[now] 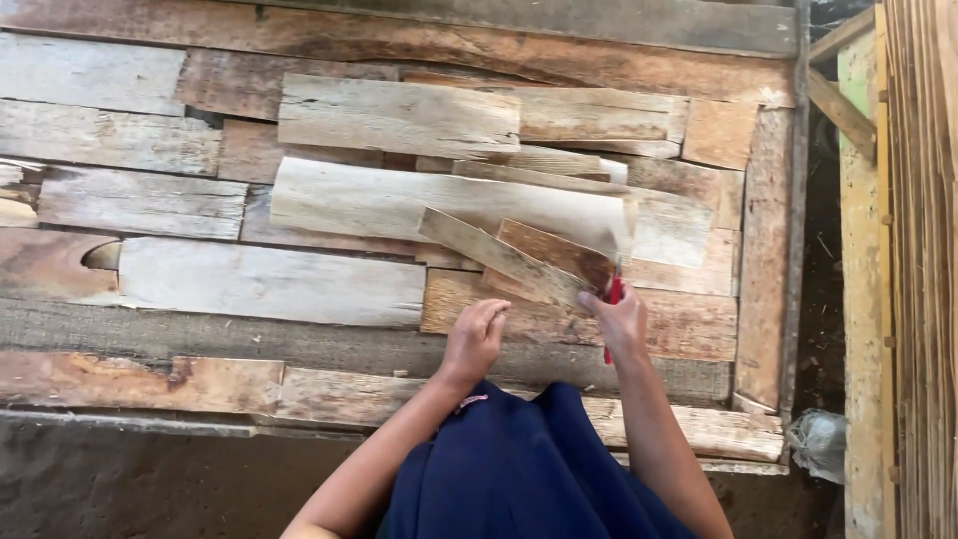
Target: Cutting and fitting thin wood veneer strips onto a wooden surface using a utility knife.
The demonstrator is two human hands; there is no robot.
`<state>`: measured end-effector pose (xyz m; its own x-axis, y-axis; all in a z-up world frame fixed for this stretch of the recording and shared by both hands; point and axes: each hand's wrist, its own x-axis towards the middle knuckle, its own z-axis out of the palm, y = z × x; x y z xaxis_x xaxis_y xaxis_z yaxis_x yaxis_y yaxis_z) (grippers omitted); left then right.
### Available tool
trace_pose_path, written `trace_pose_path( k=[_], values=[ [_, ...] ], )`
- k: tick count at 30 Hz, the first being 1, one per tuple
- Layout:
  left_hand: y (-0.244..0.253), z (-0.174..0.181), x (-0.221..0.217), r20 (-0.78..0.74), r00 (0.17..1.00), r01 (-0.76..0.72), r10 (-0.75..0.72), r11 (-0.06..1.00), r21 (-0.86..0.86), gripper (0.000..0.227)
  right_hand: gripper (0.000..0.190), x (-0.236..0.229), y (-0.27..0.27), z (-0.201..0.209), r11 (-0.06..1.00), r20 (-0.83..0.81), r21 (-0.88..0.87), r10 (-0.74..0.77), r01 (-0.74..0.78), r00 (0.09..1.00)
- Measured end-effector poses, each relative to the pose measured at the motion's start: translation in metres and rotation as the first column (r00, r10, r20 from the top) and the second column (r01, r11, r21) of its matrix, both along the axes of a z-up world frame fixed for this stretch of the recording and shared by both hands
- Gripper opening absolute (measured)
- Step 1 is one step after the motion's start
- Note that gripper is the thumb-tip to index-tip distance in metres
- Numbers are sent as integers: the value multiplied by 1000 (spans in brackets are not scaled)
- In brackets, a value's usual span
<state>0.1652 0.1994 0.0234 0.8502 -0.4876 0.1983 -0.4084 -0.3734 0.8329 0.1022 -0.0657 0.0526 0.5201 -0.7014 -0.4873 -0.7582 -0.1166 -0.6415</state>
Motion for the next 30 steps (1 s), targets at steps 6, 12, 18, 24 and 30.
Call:
trace_pose_path(
  k=[6, 12, 18, 24, 30],
  values=[
    [35, 8, 26, -144, 990, -3, -7, 998, -70, 23, 36, 16, 37, 73, 960, 204, 244, -189, 137, 960],
    [31, 72, 35, -929, 315, -464, -196, 822, -330, 79, 45, 5, 27, 85, 934, 270, 357, -122, 18, 955],
    [32, 26, 29, -957, 209, -570, -203, 770, -288, 33, 38, -10, 41, 91, 958, 236, 275, 14, -81, 972],
    [43, -16, 21, -981, 193, -614, -33, 776, -147, 52, 36, 22, -4, 52, 990, 97, -137, 4, 10, 995],
    [42, -57, 0, -992, 124, -652, -27, 751, -102, 71, 46, 63, -29, 42, 992, 179, -128, 5, 18, 984]
  ],
)
